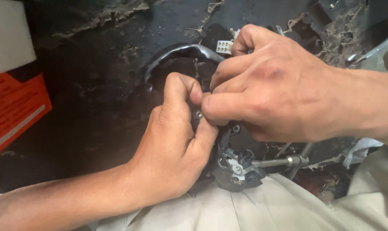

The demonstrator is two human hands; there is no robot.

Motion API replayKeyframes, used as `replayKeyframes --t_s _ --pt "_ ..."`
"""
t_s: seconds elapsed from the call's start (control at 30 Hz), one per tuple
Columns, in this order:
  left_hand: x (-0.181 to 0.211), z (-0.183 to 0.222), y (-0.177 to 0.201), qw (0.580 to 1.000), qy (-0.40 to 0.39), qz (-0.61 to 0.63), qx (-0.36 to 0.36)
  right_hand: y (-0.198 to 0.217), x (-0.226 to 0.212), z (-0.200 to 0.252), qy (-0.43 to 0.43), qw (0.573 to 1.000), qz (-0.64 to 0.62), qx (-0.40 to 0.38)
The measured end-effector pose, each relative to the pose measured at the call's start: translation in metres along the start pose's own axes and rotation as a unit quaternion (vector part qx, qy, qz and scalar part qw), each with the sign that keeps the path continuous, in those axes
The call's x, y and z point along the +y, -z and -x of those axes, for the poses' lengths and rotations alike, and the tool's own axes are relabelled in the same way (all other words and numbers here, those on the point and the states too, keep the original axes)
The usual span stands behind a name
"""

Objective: Disassembling and reassembling a motorcycle handlebar switch housing using a screwdriver.

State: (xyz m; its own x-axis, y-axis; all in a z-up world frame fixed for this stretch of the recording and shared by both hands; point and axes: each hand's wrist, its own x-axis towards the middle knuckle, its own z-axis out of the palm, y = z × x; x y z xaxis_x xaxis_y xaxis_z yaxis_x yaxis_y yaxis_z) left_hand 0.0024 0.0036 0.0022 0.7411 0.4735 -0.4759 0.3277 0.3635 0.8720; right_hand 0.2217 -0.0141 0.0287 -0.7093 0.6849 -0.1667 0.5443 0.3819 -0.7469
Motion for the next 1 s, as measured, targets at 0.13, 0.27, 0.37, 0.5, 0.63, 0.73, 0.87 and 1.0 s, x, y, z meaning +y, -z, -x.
replayKeyframes --t_s 0.13,0.27,0.37,0.5,0.63,0.73,0.87,1.0 --pt "-0.002 0.001 0.000 1.000 -0.020 -0.006 0.004 -0.002 -0.008 0.000 -0.016 0.999 0.032 -0.006" --pt "-0.004 0.004 -0.001 0.999 -0.030 -0.015 0.009 -0.001 -0.016 -0.002 -0.006 0.997 0.067 0.024" --pt "-0.001 0.004 0.001 0.997 -0.080 -0.002 0.007 0.005 -0.023 -0.008 -0.001 0.993 0.095 0.064" --pt "-0.004 0.007 0.000 0.997 -0.070 -0.003 -0.009 0.008 -0.029 -0.012 -0.013 0.985 0.162 0.058" --pt "-0.005 0.010 -0.001 0.994 -0.107 -0.026 -0.010 0.006 -0.037 -0.007 -0.020 0.976 0.212 0.043" --pt "-0.006 0.014 -0.004 0.994 -0.103 -0.048 -0.006 0.007 -0.040 0.000 -0.043 0.982 0.179 0.033" --pt "-0.008 0.018 -0.009 0.992 -0.120 -0.046 -0.008 0.004 -0.046 0.008 -0.061 0.991 0.100 0.072" --pt "-0.005 0.017 -0.010 0.996 -0.074 -0.044 -0.021 0.007 -0.049 0.005 -0.115 0.990 0.061 0.045"
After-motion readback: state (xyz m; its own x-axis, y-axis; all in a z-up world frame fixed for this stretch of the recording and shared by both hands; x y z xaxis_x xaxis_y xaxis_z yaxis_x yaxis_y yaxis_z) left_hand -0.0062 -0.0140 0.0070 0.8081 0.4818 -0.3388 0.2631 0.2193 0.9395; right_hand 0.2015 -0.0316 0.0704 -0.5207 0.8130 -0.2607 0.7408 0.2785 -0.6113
